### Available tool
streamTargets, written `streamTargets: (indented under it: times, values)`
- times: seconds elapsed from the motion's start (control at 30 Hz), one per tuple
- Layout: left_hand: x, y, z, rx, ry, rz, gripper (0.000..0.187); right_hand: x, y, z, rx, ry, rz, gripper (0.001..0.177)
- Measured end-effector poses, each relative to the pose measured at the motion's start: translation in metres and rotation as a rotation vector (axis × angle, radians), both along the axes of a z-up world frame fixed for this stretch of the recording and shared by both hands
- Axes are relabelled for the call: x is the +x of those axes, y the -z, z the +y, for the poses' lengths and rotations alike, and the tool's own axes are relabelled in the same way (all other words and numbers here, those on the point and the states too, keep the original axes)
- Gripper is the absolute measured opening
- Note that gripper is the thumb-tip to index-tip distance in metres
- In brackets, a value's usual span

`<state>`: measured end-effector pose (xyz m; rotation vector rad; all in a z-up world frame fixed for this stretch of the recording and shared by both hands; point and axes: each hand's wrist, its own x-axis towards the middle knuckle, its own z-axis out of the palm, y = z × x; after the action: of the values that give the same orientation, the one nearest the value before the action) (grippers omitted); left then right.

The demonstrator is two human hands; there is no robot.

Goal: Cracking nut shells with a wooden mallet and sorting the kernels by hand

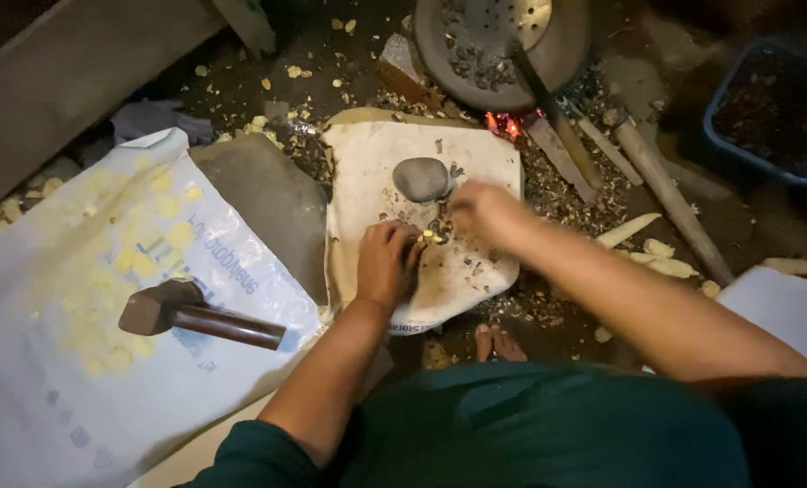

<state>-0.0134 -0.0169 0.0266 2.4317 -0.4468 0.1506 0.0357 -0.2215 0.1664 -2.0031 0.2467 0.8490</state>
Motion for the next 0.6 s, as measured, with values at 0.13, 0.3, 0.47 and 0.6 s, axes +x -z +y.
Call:
streamTargets:
  times: [0.13, 0.3, 0.47, 0.6]
  values:
    - [0.005, 0.016, 0.009, -0.035, 0.023, 0.023, 0.022, -0.016, 0.135, 0.006, -0.31, -0.505, -0.572, 0.025]
    - [0.012, 0.011, 0.021, 0.056, 0.136, 0.108, 0.026, -0.015, 0.156, 0.004, -0.493, -0.592, -0.613, 0.022]
    - [0.022, 0.023, 0.024, -0.417, -0.055, 0.28, 0.017, -0.022, 0.104, 0.012, -0.418, -0.424, -0.419, 0.026]
    - [0.041, 0.085, 0.03, -1.134, -0.151, 0.64, 0.03, -0.008, 0.118, 0.02, -0.307, -0.494, -0.666, 0.02]
